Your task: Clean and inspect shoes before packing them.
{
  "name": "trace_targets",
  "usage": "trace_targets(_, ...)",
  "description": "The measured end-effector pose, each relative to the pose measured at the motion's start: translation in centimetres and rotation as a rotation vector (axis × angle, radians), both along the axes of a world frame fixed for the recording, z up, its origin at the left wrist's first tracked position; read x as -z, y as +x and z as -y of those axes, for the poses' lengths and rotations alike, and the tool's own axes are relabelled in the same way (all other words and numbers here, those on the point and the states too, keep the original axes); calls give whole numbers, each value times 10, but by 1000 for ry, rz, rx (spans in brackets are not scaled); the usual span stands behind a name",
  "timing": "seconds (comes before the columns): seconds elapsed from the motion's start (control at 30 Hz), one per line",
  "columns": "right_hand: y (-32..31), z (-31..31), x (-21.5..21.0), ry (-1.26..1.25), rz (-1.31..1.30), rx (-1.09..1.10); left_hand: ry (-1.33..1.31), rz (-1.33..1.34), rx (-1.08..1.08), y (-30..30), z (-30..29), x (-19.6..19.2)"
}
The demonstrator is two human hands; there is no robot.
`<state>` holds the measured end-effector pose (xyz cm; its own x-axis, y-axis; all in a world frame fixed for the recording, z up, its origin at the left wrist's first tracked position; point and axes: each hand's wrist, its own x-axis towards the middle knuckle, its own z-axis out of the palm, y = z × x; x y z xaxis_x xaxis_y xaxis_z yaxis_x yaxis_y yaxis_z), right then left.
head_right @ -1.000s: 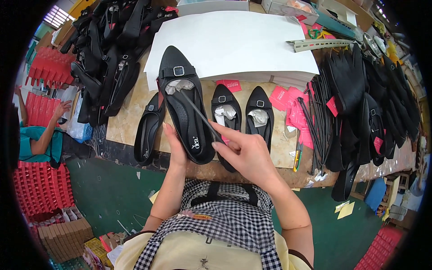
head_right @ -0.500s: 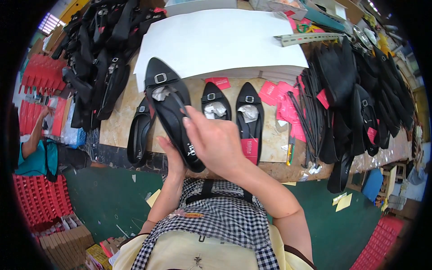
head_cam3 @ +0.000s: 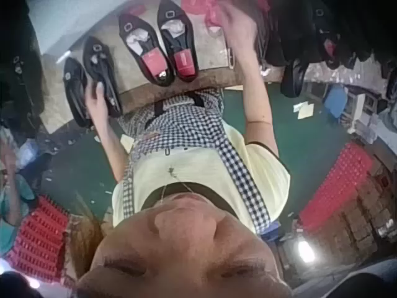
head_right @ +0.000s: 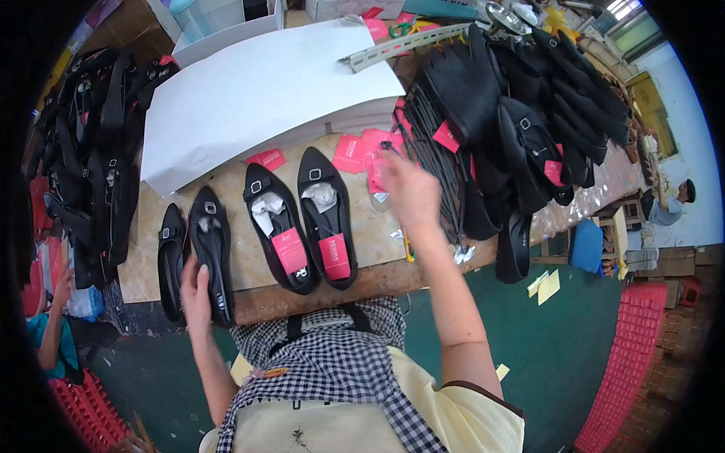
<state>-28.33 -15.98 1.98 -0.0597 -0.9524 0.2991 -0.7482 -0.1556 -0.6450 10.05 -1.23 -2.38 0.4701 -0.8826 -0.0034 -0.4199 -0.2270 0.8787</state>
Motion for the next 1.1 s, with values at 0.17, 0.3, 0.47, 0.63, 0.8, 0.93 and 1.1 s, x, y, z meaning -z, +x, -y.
trace_targets(0.17, -62, 20, 61, 83, -524, 107, 191, 146, 210, -90, 50, -57)
trace_targets(0.3, -69, 12, 0, 210, -5, 173, 198, 101, 303, -95, 66, 5)
trace_targets(0.47, -52, -14, -35, 299, 1160, -7, 196, -1518, 116, -93, 28, -2)
trace_targets(0.63, 35, -42, -56, 417, 871, -250, 84, -1524, 296, -100, 28, -11)
trace_targets(0.8, 86, -69, -51, 311, 365, -439, 21, -1147, 135, -93, 47, -4)
trace_targets(0.93, 102, -71, -66, 412, 388, -520, -68, -887, 157, -90, 45, -11)
trace_targets(1.1, 107, -69, -72, 493, 444, -546, -183, -863, 140, -88, 44, -8)
